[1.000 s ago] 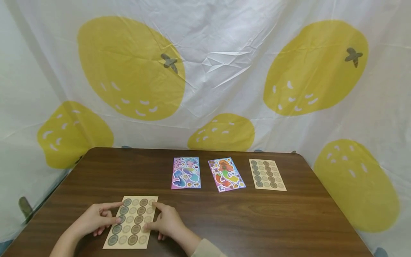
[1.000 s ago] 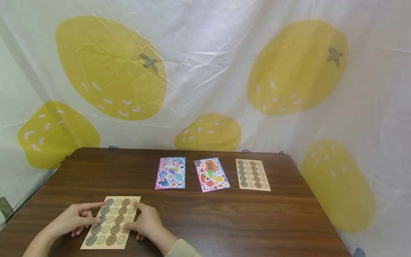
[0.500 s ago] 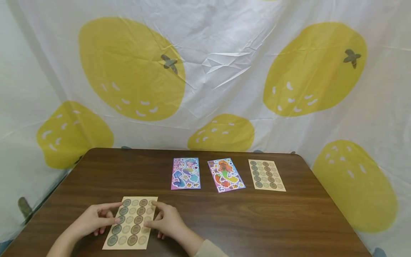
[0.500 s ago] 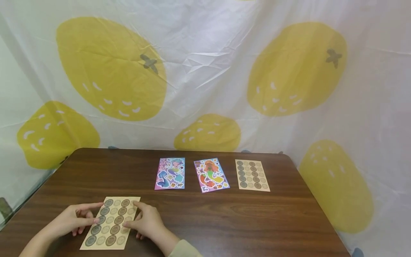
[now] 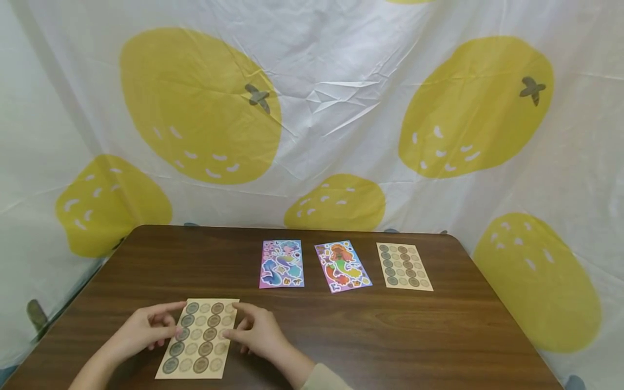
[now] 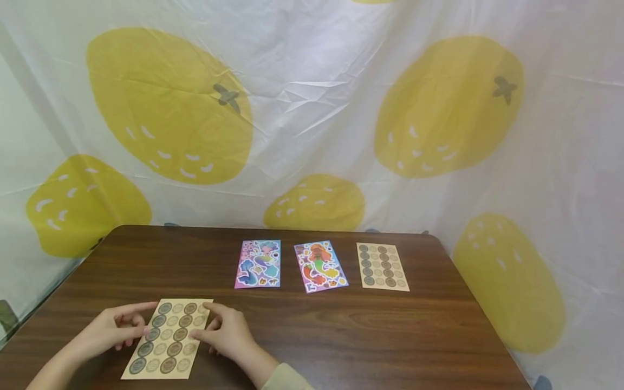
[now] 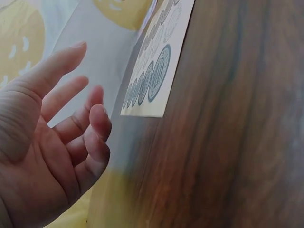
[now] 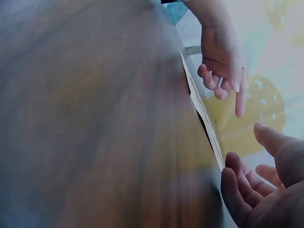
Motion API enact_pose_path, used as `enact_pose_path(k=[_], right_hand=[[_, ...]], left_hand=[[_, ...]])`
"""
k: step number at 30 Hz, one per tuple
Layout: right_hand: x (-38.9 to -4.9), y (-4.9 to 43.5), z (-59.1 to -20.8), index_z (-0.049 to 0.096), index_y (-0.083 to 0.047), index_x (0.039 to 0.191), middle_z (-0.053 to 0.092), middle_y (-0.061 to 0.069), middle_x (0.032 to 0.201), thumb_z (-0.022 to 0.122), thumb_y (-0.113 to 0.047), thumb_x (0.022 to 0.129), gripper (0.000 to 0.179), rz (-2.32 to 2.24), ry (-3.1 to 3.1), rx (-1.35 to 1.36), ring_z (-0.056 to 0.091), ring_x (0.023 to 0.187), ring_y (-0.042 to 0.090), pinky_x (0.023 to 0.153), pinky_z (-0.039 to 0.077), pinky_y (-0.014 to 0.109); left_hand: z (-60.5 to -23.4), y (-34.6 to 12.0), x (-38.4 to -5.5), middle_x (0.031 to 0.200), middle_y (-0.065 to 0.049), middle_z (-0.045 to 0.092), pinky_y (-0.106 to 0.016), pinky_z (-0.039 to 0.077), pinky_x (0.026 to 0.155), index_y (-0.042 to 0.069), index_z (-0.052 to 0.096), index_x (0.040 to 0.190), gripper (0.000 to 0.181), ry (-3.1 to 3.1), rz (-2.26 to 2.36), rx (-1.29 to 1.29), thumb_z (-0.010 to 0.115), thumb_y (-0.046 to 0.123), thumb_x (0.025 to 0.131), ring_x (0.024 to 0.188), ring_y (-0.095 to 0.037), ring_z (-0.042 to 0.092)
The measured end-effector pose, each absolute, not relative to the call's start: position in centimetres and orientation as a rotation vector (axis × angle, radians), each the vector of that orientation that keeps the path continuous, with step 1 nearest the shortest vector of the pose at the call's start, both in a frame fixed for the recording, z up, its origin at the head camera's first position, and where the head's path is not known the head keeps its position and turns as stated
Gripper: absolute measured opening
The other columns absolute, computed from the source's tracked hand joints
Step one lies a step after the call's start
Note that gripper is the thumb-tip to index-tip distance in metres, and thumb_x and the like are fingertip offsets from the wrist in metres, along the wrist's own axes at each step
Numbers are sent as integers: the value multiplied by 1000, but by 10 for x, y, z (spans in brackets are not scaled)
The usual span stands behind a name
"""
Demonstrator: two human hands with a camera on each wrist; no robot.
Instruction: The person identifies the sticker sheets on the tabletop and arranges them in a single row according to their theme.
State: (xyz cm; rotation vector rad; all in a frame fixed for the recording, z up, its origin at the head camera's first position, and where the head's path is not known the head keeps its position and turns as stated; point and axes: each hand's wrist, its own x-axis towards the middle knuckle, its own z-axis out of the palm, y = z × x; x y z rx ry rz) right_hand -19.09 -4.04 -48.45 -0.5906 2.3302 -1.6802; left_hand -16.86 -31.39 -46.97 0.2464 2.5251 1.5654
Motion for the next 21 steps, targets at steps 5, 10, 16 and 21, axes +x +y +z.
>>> enact_pose_path(k=[5, 10, 16, 21], right_hand=[[-194, -35, -483, 57, -6, 131, 59, -7, 62, 79, -14, 79, 57, -1743, 2313, -595, 54, 39, 9, 37, 46, 24], [-196, -27, -481, 56, -3, 131, 60, -5, 64, 79, -13, 79, 57, -1777, 2302, -601, 57, 42, 12, 39, 49, 26], [-198, -19, -476, 57, -2, 130, 61, -4, 67, 79, -14, 79, 57, -1803, 2292, -600, 60, 46, 16, 39, 49, 28], [-200, -10, -473, 58, -1, 129, 62, -3, 70, 79, -14, 79, 56, -1828, 2308, -605, 62, 49, 19, 42, 51, 30]], left_hand=[[-467, -307, -171, 79, -7, 62, -29, 46, 45, -7, 46, 136, 63, 2595, 1541, 229, 73, 18, 85, 57, -14, 53], [-462, -296, -174, 81, -8, 62, -29, 46, 46, -5, 48, 136, 61, 2627, 1573, 175, 73, 20, 85, 57, -17, 52], [-459, -282, -177, 88, -10, 62, -29, 48, 49, -5, 48, 135, 58, 2641, 1658, 200, 72, 15, 86, 62, -17, 54], [-457, -267, -180, 102, -13, 62, -31, 52, 63, -3, 46, 138, 61, 2614, 1709, 221, 71, 17, 87, 81, -17, 60]])
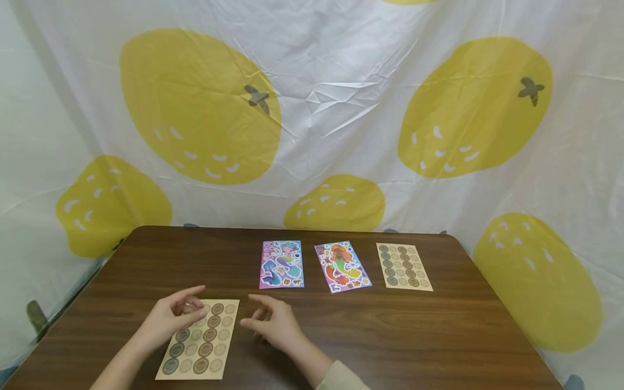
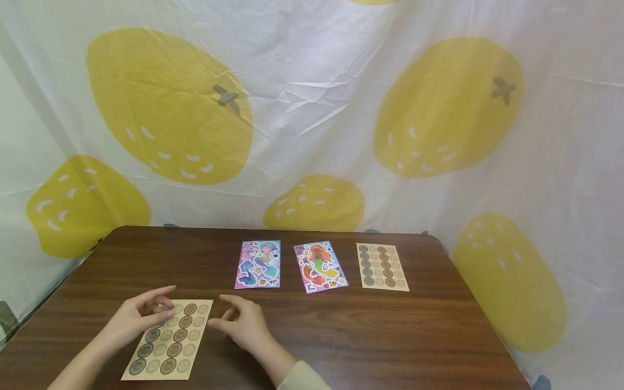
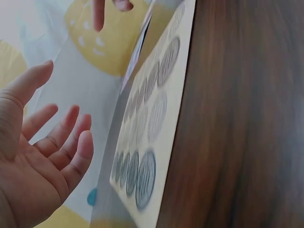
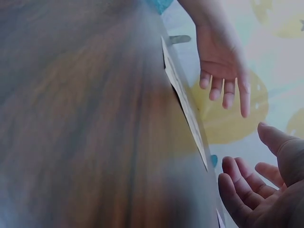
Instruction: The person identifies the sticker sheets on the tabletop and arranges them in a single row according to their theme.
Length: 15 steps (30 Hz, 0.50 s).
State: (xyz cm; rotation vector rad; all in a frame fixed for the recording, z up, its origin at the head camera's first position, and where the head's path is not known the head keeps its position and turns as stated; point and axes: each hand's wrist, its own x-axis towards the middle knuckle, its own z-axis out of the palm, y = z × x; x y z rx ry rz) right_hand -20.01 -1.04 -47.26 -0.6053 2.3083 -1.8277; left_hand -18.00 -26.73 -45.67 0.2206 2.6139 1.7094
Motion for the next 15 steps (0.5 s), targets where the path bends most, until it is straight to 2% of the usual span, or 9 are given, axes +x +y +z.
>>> enact_pose_path(k=[6, 15], right_hand=[[-203, 3, -467, 63, -5, 124, 65, -3, 74, 80, -17, 78, 51, -1783, 2468, -638, 59, 59, 9, 52, 49, 22], [-207, 28, -461, 65, -5, 121, 65, 2, 78, 79, -17, 80, 45, -1829, 2498, -639, 60, 66, 13, 58, 50, 22]], left_hand=[[-455, -250, -187, 116, -17, 60, -39, 50, 78, 1, 45, 140, 62, 2648, 1703, 292, 72, 19, 87, 98, -25, 60], [-449, -222, -193, 122, -18, 58, -30, 51, 78, 4, 45, 141, 61, 2614, 1780, 360, 71, 17, 87, 110, -33, 56]])
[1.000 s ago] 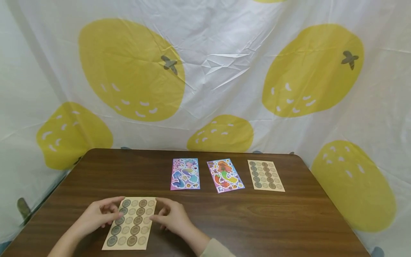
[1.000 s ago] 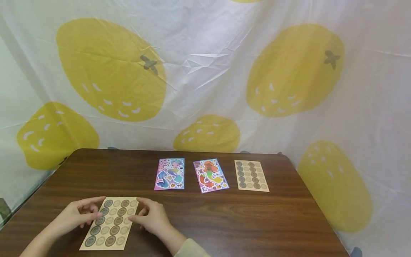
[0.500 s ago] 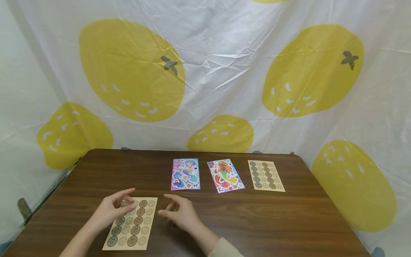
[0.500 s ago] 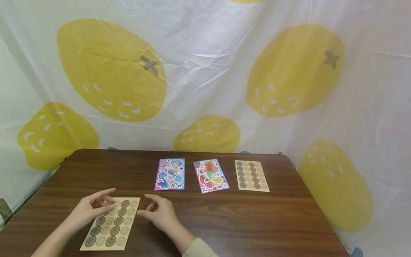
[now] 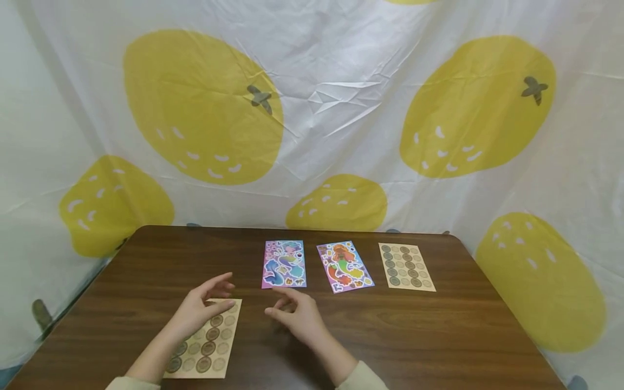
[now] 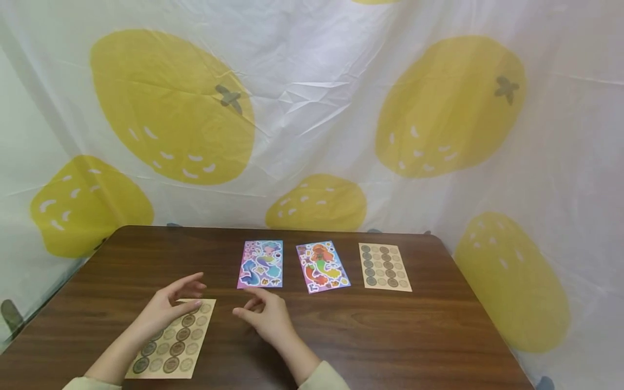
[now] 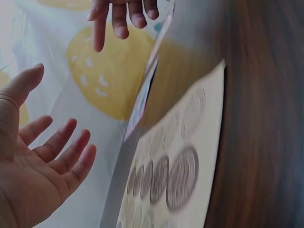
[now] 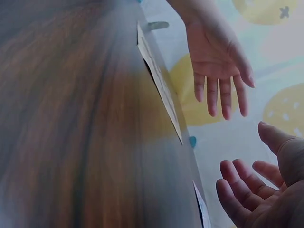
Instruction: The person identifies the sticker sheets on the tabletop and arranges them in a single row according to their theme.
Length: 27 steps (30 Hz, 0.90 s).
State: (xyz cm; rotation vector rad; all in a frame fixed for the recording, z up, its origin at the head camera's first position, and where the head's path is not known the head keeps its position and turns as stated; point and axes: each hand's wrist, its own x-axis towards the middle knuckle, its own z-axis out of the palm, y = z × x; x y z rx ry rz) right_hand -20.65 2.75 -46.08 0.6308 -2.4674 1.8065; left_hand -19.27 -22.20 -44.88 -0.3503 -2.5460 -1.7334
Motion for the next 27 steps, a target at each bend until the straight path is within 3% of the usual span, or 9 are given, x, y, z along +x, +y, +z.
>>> enact_pose_path(k=[6, 20, 27], right_hand=[[-209, 47, -458, 65, -3, 120, 66, 3, 80, 78, -18, 81, 44, 1790, -2451, 602, 62, 68, 13, 61, 51, 23], [-215, 92, -449, 65, -4, 119, 68, 3, 85, 76, -19, 82, 41, 1702, -2462, 490, 64, 74, 18, 65, 52, 25], [-218, 106, -446, 67, -4, 116, 68, 5, 85, 78, -13, 80, 39, 1715, -2412, 414, 66, 75, 24, 66, 54, 26]], left_hand=[[-446, -203, -195, 122, -15, 58, -31, 51, 81, 8, 46, 141, 60, -2522, -1784, -332, 71, 15, 87, 110, -31, 56], [-446, -154, -209, 125, -21, 55, -41, 48, 93, 3, 45, 140, 61, -2395, -1953, -412, 72, 12, 85, 114, -36, 54], [-448, -132, -216, 124, -25, 53, -40, 50, 90, -2, 44, 139, 62, -2360, -1967, -544, 72, 10, 85, 111, -42, 55]])
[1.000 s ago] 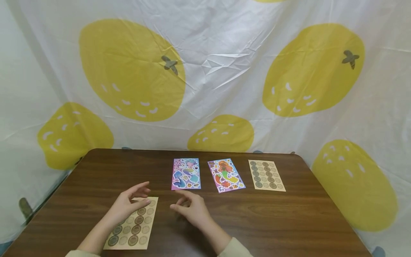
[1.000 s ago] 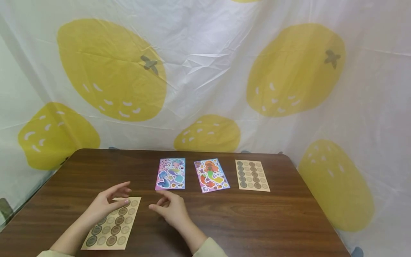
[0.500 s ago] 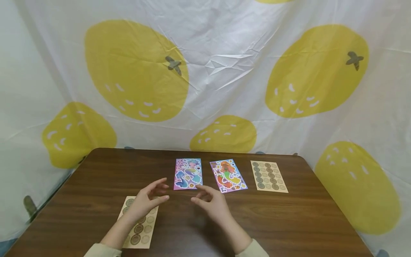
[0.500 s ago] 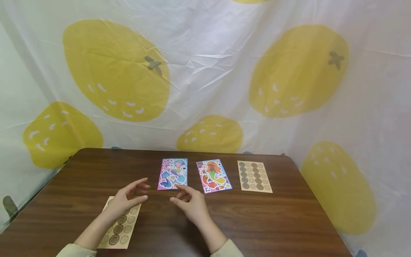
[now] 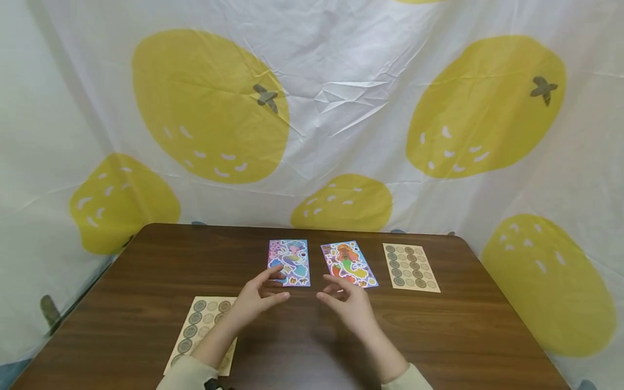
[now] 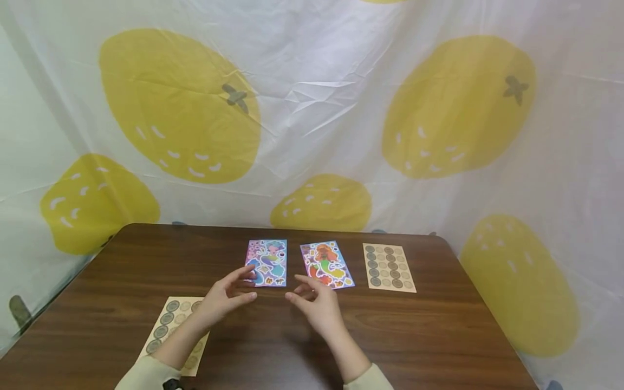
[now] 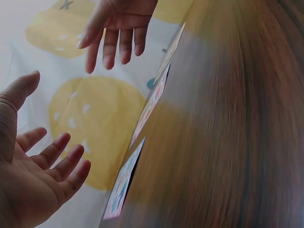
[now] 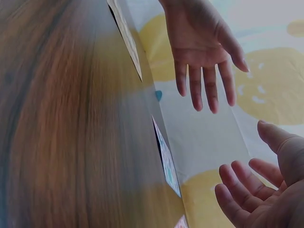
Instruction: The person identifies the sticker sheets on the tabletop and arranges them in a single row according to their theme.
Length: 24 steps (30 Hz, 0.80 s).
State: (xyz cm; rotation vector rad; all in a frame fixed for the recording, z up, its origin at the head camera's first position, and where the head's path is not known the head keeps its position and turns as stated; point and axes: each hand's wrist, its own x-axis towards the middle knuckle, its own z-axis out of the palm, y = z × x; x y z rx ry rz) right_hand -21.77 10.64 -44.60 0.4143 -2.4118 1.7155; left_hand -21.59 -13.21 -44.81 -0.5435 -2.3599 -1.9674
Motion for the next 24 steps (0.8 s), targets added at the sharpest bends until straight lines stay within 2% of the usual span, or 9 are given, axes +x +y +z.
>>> enact_pose_path(k=[5, 13, 24], right_hand=[[-218, 118, -444, 67, -3, 117, 69, 10, 91, 79, -11, 79, 40, 1725, -2399, 362, 67, 78, 24, 68, 55, 28], [-217, 137, -443, 65, -2, 119, 68, 19, 98, 79, -9, 79, 43, 1730, -2381, 337, 67, 80, 22, 70, 55, 27], [-218, 163, -437, 61, -1, 125, 65, 16, 103, 77, -6, 80, 47, 1700, -2412, 241, 67, 88, 26, 74, 54, 27]], left_hand=[[-449, -117, -220, 124, -27, 53, -44, 49, 91, -5, 43, 139, 61, -2319, -1975, -641, 71, 7, 86, 112, -47, 53], [-451, -95, -224, 125, -28, 52, -52, 46, 93, -5, 41, 140, 64, -2315, -1996, -664, 71, 6, 85, 113, -47, 52], [-453, -68, -228, 125, -24, 54, -56, 43, 95, -4, 44, 139, 62, -2300, -2015, -663, 71, 3, 84, 113, -47, 51]])
